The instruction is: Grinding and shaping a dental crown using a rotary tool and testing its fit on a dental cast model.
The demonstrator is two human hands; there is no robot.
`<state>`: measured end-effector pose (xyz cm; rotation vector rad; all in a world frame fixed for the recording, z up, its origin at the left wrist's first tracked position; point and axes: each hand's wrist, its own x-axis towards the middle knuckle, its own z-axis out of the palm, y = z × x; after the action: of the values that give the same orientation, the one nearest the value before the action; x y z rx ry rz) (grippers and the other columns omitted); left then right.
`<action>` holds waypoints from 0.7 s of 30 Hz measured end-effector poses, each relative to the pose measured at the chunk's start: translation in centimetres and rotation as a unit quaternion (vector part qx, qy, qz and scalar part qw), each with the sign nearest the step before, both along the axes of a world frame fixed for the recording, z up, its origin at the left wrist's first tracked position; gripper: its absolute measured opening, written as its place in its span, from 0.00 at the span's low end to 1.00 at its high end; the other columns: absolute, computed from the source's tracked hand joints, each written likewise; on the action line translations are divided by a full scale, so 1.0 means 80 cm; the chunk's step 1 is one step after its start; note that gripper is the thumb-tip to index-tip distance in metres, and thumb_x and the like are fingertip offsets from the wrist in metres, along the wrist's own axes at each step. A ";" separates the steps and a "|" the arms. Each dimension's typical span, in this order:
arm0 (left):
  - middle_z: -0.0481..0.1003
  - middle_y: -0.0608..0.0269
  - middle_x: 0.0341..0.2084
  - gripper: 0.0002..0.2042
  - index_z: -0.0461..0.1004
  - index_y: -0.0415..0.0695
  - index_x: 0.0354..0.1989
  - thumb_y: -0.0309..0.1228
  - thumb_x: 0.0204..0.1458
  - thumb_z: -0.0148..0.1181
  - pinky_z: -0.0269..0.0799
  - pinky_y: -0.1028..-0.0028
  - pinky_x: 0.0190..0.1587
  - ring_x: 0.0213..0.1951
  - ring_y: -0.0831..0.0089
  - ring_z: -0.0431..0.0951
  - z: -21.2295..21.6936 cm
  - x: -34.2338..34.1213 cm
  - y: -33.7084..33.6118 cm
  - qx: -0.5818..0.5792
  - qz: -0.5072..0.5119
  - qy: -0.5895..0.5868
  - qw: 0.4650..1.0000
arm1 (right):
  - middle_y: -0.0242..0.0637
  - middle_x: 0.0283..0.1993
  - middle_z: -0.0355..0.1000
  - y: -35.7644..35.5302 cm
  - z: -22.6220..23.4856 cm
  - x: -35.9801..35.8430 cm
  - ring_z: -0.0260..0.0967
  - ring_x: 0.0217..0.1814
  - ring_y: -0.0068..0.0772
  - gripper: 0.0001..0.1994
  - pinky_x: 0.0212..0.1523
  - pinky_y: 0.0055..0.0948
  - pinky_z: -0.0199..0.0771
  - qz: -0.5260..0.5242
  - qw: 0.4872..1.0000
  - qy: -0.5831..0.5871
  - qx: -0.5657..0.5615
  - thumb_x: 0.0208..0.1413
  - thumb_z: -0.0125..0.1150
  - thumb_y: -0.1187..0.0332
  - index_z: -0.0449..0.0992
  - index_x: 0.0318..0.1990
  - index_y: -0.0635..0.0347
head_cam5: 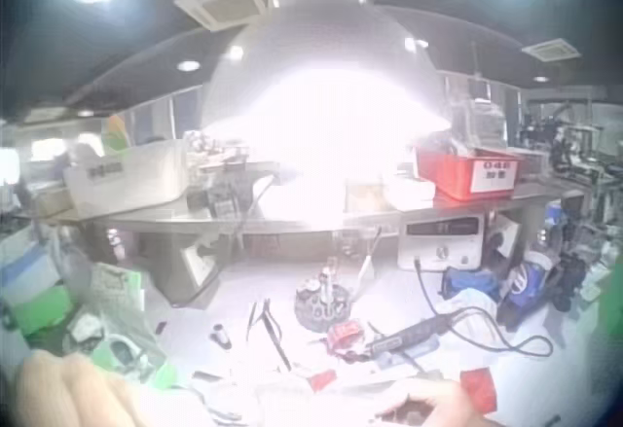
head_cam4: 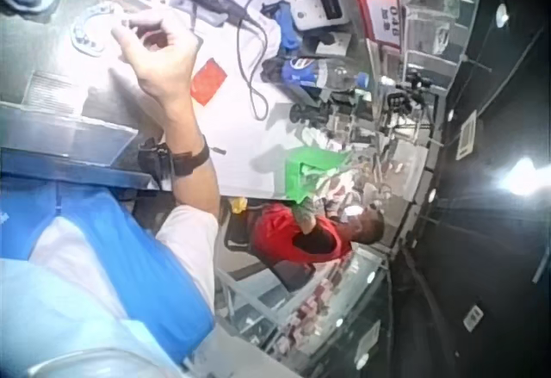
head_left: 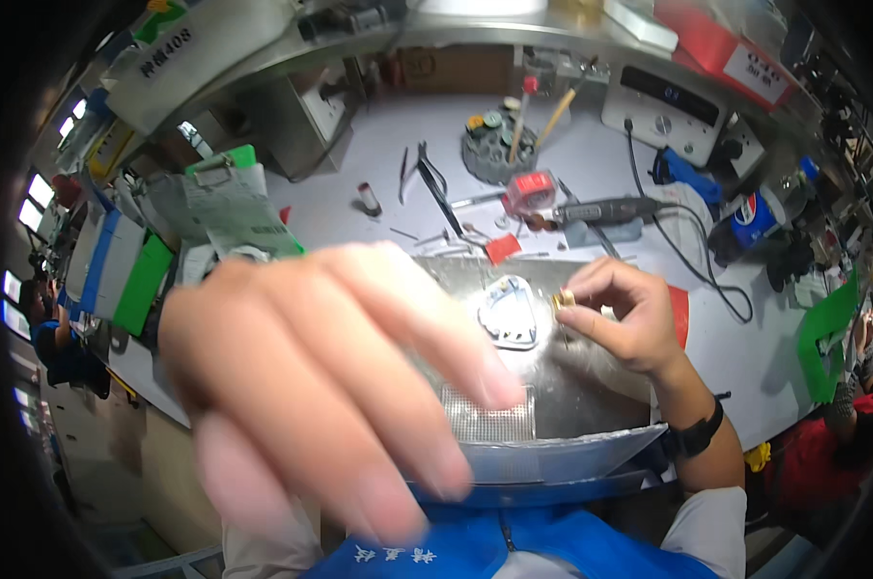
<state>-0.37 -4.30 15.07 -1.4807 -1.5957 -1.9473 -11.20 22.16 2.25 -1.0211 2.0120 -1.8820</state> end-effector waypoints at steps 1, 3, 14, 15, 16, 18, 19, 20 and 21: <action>0.85 0.56 0.41 0.12 0.81 0.45 0.39 0.35 0.72 0.52 0.75 0.61 0.50 0.50 0.59 0.81 0.016 0.016 0.001 -0.019 0.032 0.025 0.999 | 0.34 0.39 0.80 -0.003 0.001 0.001 0.76 0.34 0.17 0.08 0.32 0.18 0.69 0.000 1.000 -0.013 0.004 0.55 0.76 0.75 0.82 0.39 0.63; 0.85 0.57 0.42 0.12 0.82 0.44 0.34 0.29 0.70 0.54 0.75 0.65 0.47 0.49 0.63 0.81 0.029 0.038 0.005 -0.002 0.045 0.006 0.999 | 0.35 0.39 0.80 -0.003 0.000 0.003 0.77 0.34 0.18 0.07 0.32 0.19 0.70 0.010 1.000 -0.025 0.009 0.55 0.75 0.77 0.81 0.38 0.63; 0.85 0.44 0.38 0.17 0.73 0.49 0.36 0.46 0.74 0.48 0.63 0.75 0.24 0.25 0.70 0.72 0.000 0.093 0.053 0.285 -0.041 0.032 0.957 | 0.36 0.37 0.80 -0.005 0.001 0.007 0.77 0.33 0.20 0.07 0.34 0.20 0.71 0.010 0.999 -0.027 0.038 0.55 0.75 0.78 0.81 0.37 0.65; 0.85 0.43 0.37 0.17 0.73 0.49 0.36 0.47 0.74 0.48 0.62 0.75 0.22 0.23 0.70 0.72 0.005 0.102 0.053 0.284 -0.029 0.008 0.958 | 0.36 0.37 0.80 -0.005 0.002 0.007 0.77 0.33 0.20 0.07 0.34 0.20 0.71 0.012 0.999 -0.030 0.039 0.55 0.75 0.78 0.81 0.38 0.65; 0.85 0.43 0.37 0.18 0.73 0.49 0.35 0.48 0.74 0.48 0.62 0.74 0.20 0.21 0.71 0.71 0.006 0.104 0.054 0.283 -0.019 -0.016 0.959 | 0.36 0.37 0.80 -0.005 0.002 0.009 0.77 0.33 0.20 0.07 0.34 0.20 0.71 0.014 0.998 -0.035 0.041 0.55 0.75 0.78 0.81 0.38 0.65; 0.85 0.44 0.36 0.19 0.73 0.49 0.35 0.49 0.74 0.48 0.60 0.74 0.19 0.19 0.71 0.71 0.011 0.111 0.052 0.267 -0.008 -0.073 0.961 | 0.35 0.36 0.80 -0.004 0.002 0.009 0.77 0.33 0.20 0.07 0.34 0.20 0.71 0.016 0.998 -0.033 0.044 0.55 0.75 0.78 0.81 0.38 0.65; 0.85 0.44 0.36 0.19 0.73 0.49 0.35 0.49 0.74 0.47 0.59 0.74 0.18 0.18 0.71 0.71 0.009 0.113 0.053 0.268 -0.006 -0.080 0.960 | 0.35 0.36 0.80 -0.003 0.002 0.010 0.77 0.33 0.19 0.07 0.34 0.20 0.71 0.016 0.998 -0.029 0.045 0.55 0.75 0.78 0.81 0.38 0.65; 0.85 0.44 0.36 0.19 0.72 0.49 0.36 0.48 0.74 0.47 0.58 0.74 0.17 0.17 0.71 0.70 0.003 0.107 0.059 0.285 -0.012 -0.045 0.957 | 0.35 0.36 0.80 -0.003 0.002 0.010 0.77 0.33 0.19 0.07 0.34 0.20 0.71 0.014 0.999 -0.020 0.048 0.55 0.75 0.78 0.81 0.38 0.65; 0.84 0.43 0.36 0.19 0.72 0.49 0.36 0.48 0.75 0.46 0.57 0.74 0.17 0.17 0.71 0.70 -0.002 0.102 0.062 0.296 -0.028 -0.012 0.955 | 0.35 0.36 0.81 -0.002 0.002 0.010 0.77 0.33 0.19 0.07 0.34 0.20 0.70 0.016 0.998 -0.025 0.048 0.55 0.75 0.77 0.81 0.39 0.65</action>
<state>7.83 0.67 14.93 -1.2538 -0.8515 -2.2083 -10.42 21.97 2.40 -0.9669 2.0238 -1.7585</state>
